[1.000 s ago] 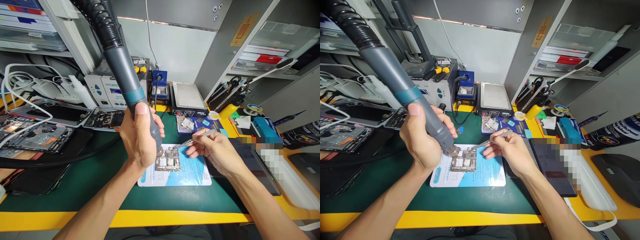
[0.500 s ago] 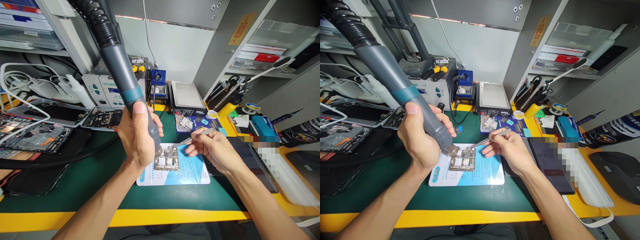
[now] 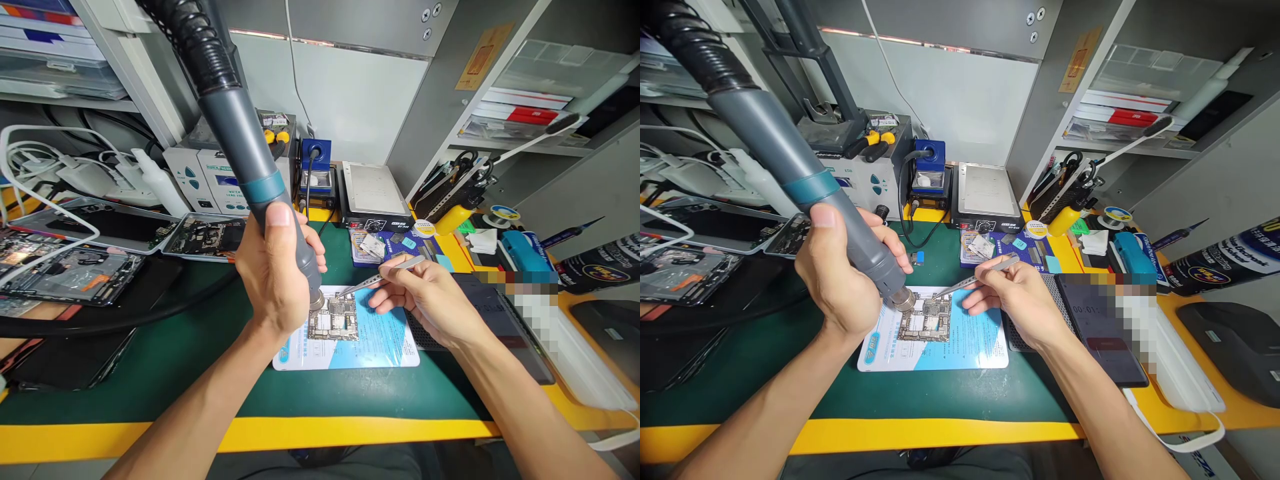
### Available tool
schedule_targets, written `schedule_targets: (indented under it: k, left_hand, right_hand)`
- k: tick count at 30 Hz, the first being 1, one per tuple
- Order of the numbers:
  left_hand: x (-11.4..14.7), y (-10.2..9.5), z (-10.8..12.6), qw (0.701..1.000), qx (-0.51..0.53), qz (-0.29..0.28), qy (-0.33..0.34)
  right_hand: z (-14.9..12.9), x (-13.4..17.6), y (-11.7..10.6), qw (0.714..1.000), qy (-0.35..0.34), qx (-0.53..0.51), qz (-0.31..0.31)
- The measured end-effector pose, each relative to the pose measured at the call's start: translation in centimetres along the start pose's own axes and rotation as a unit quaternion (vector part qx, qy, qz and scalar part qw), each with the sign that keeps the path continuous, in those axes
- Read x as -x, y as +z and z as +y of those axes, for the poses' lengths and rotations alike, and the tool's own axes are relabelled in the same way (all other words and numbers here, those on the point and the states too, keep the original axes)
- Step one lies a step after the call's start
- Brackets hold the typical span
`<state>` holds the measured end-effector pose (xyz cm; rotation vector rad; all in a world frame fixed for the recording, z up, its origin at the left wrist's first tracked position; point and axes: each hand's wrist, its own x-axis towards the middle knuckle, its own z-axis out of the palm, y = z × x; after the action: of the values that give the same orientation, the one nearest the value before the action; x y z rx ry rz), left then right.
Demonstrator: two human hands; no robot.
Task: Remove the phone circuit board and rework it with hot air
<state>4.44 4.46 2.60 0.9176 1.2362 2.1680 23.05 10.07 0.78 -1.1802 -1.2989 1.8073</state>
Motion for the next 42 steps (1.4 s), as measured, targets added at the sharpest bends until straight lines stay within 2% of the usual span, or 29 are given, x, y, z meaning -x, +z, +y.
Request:
schedule_targets:
  k: [11, 18, 30, 37, 42]
  left_hand:
    - [-0.3, -0.2, 0.3, 1.0, 0.023, 0.008, -0.011]
    - [-1.1, -0.5, 0.1, 0.999, 0.041, 0.036, -0.001]
    - [-1.5, -0.4, -0.7, 0.999, 0.041, 0.025, 0.01]
    - [-1.5, -0.5, -1.0, 0.999, 0.035, 0.009, 0.019]
    - [-1.5, -0.5, -1.0, 0.999, 0.038, 0.012, 0.017]
  right_hand:
    - [-0.2, 0.1, 0.2, 1.0, -0.001, -0.007, -0.001]
    - [-0.2, 0.1, 0.0, 1.0, -0.003, -0.012, 0.001]
    - [-0.2, -0.2, 0.5, 0.999, -0.029, -0.013, 0.001]
    - [-1.0, -0.8, 1.8, 1.0, -0.023, 0.004, -0.004]
    - [-1.0, -0.5, 3.1, 0.998, -0.058, 0.015, -0.003]
